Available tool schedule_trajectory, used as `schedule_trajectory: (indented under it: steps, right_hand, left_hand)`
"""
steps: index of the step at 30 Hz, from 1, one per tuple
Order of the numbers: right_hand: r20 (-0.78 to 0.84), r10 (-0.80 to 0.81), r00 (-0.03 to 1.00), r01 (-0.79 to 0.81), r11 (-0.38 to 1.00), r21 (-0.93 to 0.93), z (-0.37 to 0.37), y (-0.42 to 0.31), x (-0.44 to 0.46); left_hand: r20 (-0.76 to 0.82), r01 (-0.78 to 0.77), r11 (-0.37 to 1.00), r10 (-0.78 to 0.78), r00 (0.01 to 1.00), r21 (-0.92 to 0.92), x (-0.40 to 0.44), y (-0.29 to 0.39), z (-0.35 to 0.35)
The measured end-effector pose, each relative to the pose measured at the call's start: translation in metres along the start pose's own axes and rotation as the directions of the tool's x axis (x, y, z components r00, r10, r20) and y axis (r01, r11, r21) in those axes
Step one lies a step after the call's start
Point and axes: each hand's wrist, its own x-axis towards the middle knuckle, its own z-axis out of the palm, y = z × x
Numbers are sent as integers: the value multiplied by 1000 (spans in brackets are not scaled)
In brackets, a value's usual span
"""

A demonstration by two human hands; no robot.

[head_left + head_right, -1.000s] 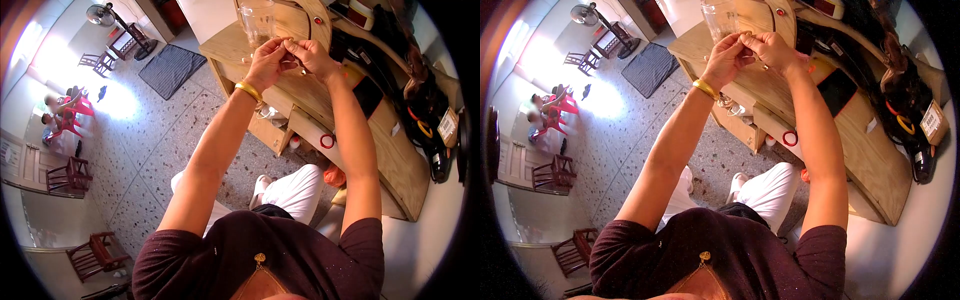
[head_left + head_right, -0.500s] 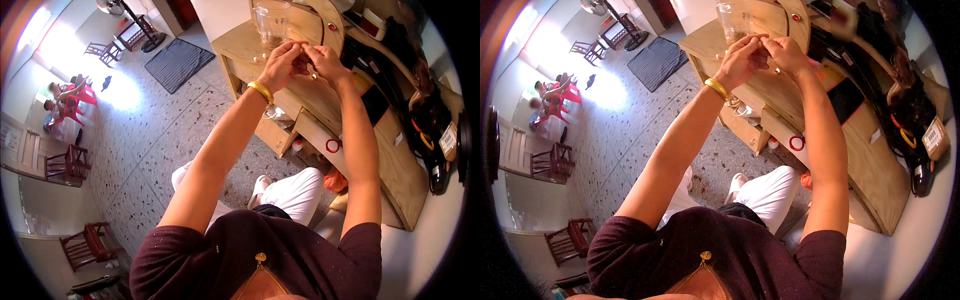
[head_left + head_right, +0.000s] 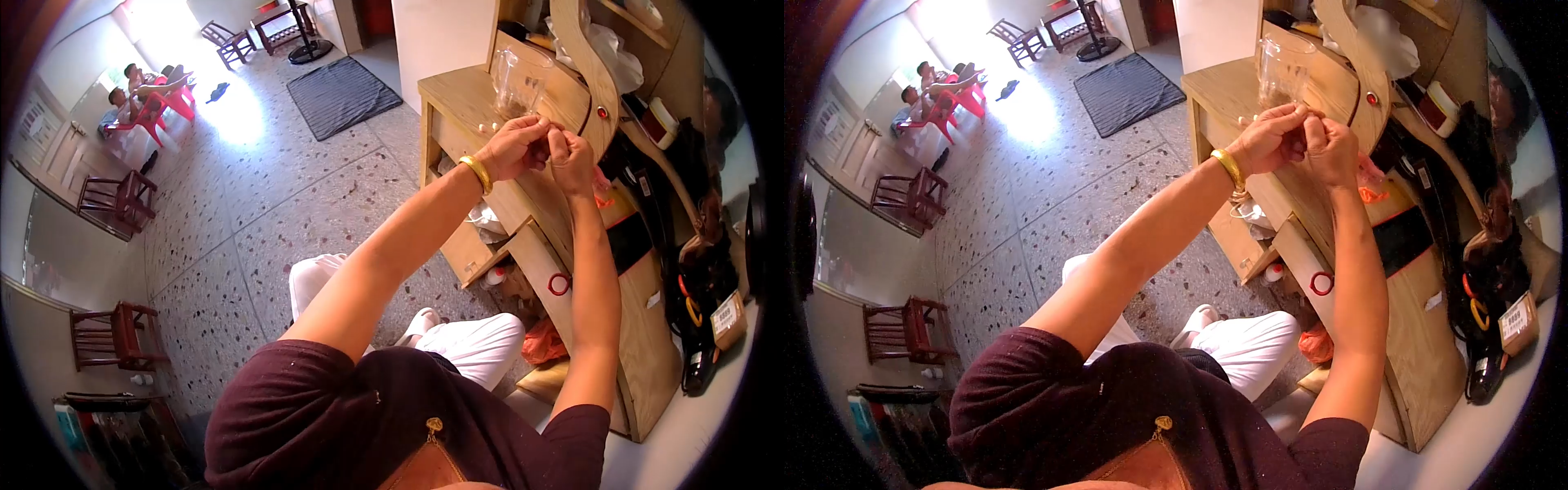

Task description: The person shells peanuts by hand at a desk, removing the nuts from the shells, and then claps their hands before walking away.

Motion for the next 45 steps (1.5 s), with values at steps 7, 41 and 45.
schedule_trajectory:
  steps: [7, 41, 45]
  right_hand:
    - [287, 422, 860, -510, 746, 429, -9, -18, -1]
    - [430, 378, 820, -571, 588, 573, -13, -12, 3]
    - [510, 370, 777, -612, 636, 471, -14, -5, 5]
  left_hand:
    - [-51, 3, 998, -6, 999, -56, 8, -6, -8]
    - [-220, 16, 990, 15, 975, 142, 12, 11, 7]
    - [-255, -1, 846, 162, 953, 534, 7, 11, 4]
